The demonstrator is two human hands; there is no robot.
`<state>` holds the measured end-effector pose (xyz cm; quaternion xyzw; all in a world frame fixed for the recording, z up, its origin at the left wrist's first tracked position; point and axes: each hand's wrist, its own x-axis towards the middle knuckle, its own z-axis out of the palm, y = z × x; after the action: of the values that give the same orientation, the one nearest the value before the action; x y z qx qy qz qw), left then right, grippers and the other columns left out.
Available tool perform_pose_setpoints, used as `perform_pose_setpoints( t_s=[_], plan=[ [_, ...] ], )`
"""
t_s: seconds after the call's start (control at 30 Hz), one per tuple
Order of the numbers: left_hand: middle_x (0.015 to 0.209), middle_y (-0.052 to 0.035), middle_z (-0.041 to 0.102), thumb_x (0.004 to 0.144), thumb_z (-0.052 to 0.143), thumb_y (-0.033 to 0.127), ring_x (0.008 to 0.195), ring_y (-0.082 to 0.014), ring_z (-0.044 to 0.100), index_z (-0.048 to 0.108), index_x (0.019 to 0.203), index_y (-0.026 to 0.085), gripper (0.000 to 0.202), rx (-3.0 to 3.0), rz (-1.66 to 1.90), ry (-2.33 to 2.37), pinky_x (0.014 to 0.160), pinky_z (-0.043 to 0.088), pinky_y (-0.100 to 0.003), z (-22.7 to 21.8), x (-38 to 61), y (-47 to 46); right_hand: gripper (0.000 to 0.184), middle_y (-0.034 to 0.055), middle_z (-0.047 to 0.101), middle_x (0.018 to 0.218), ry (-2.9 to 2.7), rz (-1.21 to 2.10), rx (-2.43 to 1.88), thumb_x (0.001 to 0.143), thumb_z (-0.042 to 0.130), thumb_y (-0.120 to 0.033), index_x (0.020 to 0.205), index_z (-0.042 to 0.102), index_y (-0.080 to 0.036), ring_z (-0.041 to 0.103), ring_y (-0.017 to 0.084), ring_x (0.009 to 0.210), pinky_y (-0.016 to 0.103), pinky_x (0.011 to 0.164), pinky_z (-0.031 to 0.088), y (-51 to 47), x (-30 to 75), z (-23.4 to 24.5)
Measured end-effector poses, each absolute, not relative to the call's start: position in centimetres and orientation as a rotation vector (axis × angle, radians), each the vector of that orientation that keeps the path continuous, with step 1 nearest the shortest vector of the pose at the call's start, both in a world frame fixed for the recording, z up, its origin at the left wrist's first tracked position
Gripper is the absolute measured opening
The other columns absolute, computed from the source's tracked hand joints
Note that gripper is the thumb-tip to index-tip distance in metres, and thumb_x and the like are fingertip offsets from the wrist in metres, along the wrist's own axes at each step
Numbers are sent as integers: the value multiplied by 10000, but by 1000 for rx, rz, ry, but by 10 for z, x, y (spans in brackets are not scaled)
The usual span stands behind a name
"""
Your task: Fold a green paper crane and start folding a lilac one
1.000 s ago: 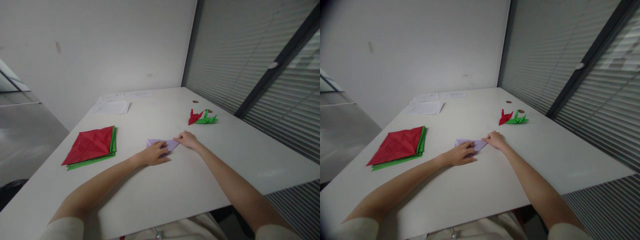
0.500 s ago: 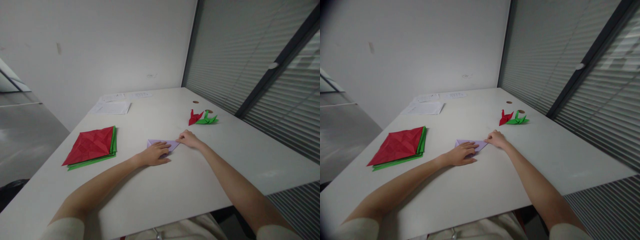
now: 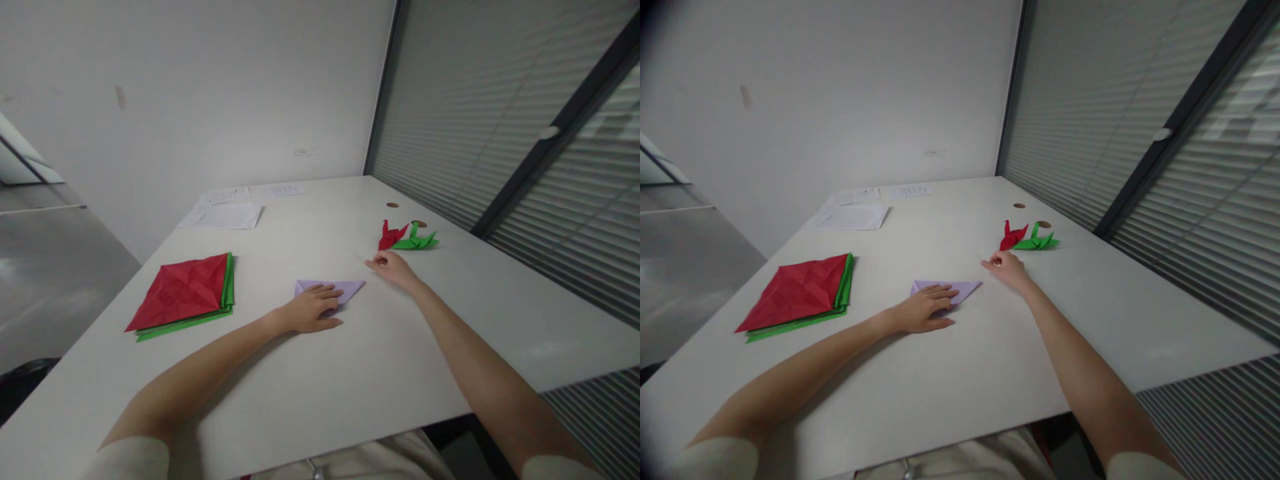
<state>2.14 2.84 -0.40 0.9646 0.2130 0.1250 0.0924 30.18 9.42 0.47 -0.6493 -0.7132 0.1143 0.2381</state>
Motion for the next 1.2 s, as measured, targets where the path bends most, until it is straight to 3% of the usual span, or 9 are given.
perform_pose_setpoints(
  t_s=[0.23, 0.57, 0.67, 0.8, 0.93, 1.03, 1.2],
  plan=[
    [1450, -101, 439, 911, 483, 479, 1375, -274, 353, 584, 1082, 200, 342, 2858, 374, 634, 1137, 275, -468, -2, 23, 28, 505, 108, 557, 1049, -2277, 192, -1824, 659, 663, -658, 955, 627, -250, 498, 321, 1035, 442, 871, 375, 69, 260, 3],
    [1462, -99, 424, 912, 485, 473, 1374, -266, 355, 591, 1066, 202, 329, 2846, 368, 633, 1142, 268, -468, -4, 23, 29, 433, 119, 508, 1158, -2260, 382, -2098, 666, 708, -580, 966, 663, -272, 454, 365, 1137, 483, 924, 357, 79, 286, 6],
    [1465, -96, 420, 911, 487, 467, 1380, -267, 345, 590, 1070, 207, 322, 2833, 374, 622, 1142, 267, -474, -4, 23, 29, 411, 118, 529, 1138, -2206, 411, -2147, 663, 720, -541, 967, 667, -269, 481, 354, 1107, 471, 904, 380, 81, 294, 7],
    [1466, -92, 419, 911, 497, 454, 1386, -266, 335, 590, 1083, 203, 319, 2830, 374, 618, 1146, 261, -469, -4, 24, 29, 324, 96, 598, 1015, -2136, 517, -2051, 694, 709, -399, 968, 672, -231, 551, 267, 954, 362, 811, 429, 86, 307, 7],
    [1477, -81, 407, 915, 490, 459, 1401, -267, 306, 584, 1086, 204, 321, 2835, 355, 620, 1151, 254, -468, -3, 24, 29, 356, 62, 635, 810, -2047, 681, -1833, 781, 607, -468, 966, 667, -170, 561, 185, 728, 283, 673, 430, 90, 306, 4],
    [1490, -81, 386, 920, 486, 453, 1410, -268, 284, 576, 1088, 201, 316, 2834, 337, 622, 1154, 242, -471, -2, 25, 28, 378, 59, 645, 817, -2102, 581, -1805, 750, 636, -529, 926, 679, -196, 563, 193, 752, 289, 690, 425, 88, 294, 2],
    [1501, -92, 363, 928, 475, 441, 1419, -281, 257, 578, 1078, 195, 307, 2814, 331, 608, 1153, 236, -484, -1, 26, 28, 328, 77, 642, 955, -2184, 414, -1986, 673, 735, -428, 942, 688, -247, 567, 237, 866, 329, 748, 427, 86, 295, 0]
  ],
)
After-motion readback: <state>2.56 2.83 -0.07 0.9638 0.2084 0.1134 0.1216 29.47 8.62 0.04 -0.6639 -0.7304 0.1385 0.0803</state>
